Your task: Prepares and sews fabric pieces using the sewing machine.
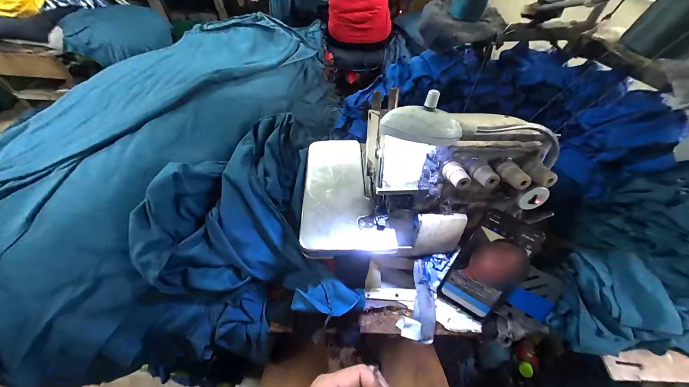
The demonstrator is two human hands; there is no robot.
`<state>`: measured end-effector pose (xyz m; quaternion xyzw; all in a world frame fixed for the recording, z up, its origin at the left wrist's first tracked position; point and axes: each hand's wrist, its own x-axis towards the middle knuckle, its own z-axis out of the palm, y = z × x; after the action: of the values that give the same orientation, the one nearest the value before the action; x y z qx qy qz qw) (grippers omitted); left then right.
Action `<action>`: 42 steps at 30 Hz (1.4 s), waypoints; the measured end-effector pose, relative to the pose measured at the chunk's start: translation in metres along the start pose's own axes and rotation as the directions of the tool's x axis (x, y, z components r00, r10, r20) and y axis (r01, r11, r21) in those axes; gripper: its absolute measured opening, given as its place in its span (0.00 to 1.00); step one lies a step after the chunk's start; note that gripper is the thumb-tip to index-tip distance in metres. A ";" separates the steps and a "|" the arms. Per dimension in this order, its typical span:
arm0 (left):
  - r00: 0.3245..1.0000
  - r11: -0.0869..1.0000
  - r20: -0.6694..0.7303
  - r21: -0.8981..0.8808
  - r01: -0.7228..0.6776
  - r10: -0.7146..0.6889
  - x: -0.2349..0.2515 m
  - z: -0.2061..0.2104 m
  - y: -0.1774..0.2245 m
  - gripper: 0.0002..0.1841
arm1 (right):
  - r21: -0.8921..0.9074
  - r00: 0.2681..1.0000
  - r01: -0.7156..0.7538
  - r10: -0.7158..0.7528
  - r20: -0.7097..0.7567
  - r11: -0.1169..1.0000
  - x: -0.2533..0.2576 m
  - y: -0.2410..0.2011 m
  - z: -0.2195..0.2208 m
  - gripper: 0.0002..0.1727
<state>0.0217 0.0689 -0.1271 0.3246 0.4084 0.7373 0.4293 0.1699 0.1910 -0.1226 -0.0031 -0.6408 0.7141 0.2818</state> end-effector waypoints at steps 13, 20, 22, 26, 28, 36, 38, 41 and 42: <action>0.992 0.998 0.125 -0.042 0.039 -0.033 0.003 0.006 0.003 0.04 | 0.011 0.983 -0.135 0.135 -0.128 0.991 0.007 -0.012 0.005 0.12; 0.992 0.919 0.127 0.390 -0.052 0.002 0.009 -0.010 0.024 0.18 | -0.158 0.995 -0.061 0.047 -0.092 0.985 0.006 -0.006 -0.009 0.08; 0.974 0.768 0.225 0.624 -0.142 -0.003 0.011 -0.015 0.040 0.30 | -0.187 0.995 -0.065 0.050 -0.086 0.980 0.005 -0.005 -0.012 0.08; 0.973 0.716 0.231 0.681 -0.151 -0.014 0.008 -0.006 0.040 0.14 | -0.166 0.980 -0.183 0.166 -0.109 0.969 0.001 -0.008 -0.007 0.08; 0.984 0.762 0.179 0.636 -0.124 0.011 0.009 -0.009 0.035 0.12 | -0.129 0.971 -0.235 0.228 -0.068 0.963 0.001 -0.008 -0.007 0.14; 0.987 0.764 0.157 0.630 -0.137 0.047 0.010 -0.011 0.029 0.13 | -0.144 0.974 -0.223 0.228 0.017 0.964 -0.003 -0.001 -0.016 0.14; 0.987 0.766 0.151 0.626 -0.144 0.061 0.011 -0.010 0.029 0.12 | -0.107 0.960 -0.278 0.281 0.012 0.954 -0.003 -0.004 -0.014 0.12; 0.989 0.783 0.129 0.606 -0.139 0.076 0.011 -0.010 0.028 0.11 | -0.128 0.958 -0.280 0.286 0.025 0.951 -0.002 -0.003 -0.015 0.13; 0.990 0.788 0.121 0.601 -0.131 0.072 0.011 -0.010 0.027 0.11 | -0.138 0.961 -0.266 0.273 0.037 0.954 -0.002 -0.002 -0.016 0.13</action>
<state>-0.0010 0.0672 -0.1061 0.5002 0.5851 0.5734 0.2805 0.1783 0.2046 -0.1245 -0.0893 -0.6877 0.7017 0.1633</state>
